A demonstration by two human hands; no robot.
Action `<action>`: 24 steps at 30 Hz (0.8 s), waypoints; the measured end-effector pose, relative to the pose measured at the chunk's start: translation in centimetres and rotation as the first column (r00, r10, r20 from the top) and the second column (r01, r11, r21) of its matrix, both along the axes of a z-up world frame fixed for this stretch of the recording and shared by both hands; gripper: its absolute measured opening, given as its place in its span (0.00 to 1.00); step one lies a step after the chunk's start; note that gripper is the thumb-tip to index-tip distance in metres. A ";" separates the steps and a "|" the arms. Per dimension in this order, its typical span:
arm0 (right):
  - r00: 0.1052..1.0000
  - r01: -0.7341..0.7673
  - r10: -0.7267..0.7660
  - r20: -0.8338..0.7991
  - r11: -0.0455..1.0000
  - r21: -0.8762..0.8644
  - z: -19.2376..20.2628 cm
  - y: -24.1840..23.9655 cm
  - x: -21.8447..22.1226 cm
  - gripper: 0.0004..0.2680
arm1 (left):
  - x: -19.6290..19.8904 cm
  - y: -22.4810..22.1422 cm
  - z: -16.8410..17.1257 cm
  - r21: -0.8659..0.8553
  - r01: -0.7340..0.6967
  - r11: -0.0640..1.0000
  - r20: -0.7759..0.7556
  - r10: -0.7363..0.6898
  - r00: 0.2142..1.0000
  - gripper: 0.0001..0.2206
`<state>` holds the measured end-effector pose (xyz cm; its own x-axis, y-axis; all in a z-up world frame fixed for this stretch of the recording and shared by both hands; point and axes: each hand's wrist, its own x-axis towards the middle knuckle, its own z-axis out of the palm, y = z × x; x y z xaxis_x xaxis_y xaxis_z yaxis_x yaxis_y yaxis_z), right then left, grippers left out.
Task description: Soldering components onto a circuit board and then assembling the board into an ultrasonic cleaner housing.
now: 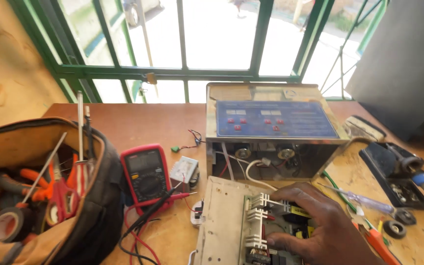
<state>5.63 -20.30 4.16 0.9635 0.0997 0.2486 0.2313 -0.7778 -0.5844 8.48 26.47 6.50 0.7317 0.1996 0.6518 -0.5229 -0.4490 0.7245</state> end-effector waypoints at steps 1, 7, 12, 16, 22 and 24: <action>0.998 -0.017 0.017 -0.058 1.000 -0.014 -0.3 -0.2 0.6 0.25 | -0.7 -2.6 1.9 -0.003 -0.022 1.000 0.006 0.022 1.000 0.44; 0.982 -0.080 0.058 -0.178 0.990 -0.119 -3.0 -1.6 3.7 0.28 | 1.0 -6.2 1.0 -0.028 -0.223 0.974 0.321 0.220 0.921 0.34; 0.903 -0.014 -0.047 -0.428 0.990 -0.139 -3.5 -1.7 4.9 0.29 | 3.9 -7.6 -4.7 -0.341 -0.200 0.919 0.434 0.342 0.833 0.35; 0.889 -0.020 -0.059 -0.453 0.986 -0.168 -2.1 -0.8 4.0 0.33 | -3.3 -4.8 -4.1 -0.413 0.110 0.904 0.119 -0.066 0.991 0.32; 0.927 -0.124 0.013 -0.375 0.954 -0.273 -0.6 -2.4 3.0 0.37 | -3.1 -20.4 -6.9 -0.707 0.335 0.623 -0.285 -0.684 0.671 0.28; 0.964 -0.175 0.122 -0.237 0.961 -0.217 -1.5 -3.1 1.7 0.36 | -4.8 -23.3 -5.0 -0.830 0.272 0.487 -0.340 -0.829 0.445 0.28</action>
<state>7.36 -23.42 2.68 0.9612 0.2754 -0.0144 0.2412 -0.8650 -0.4399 3.72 3.21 1.46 0.9359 -0.3290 -0.1262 0.2633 0.4150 0.8709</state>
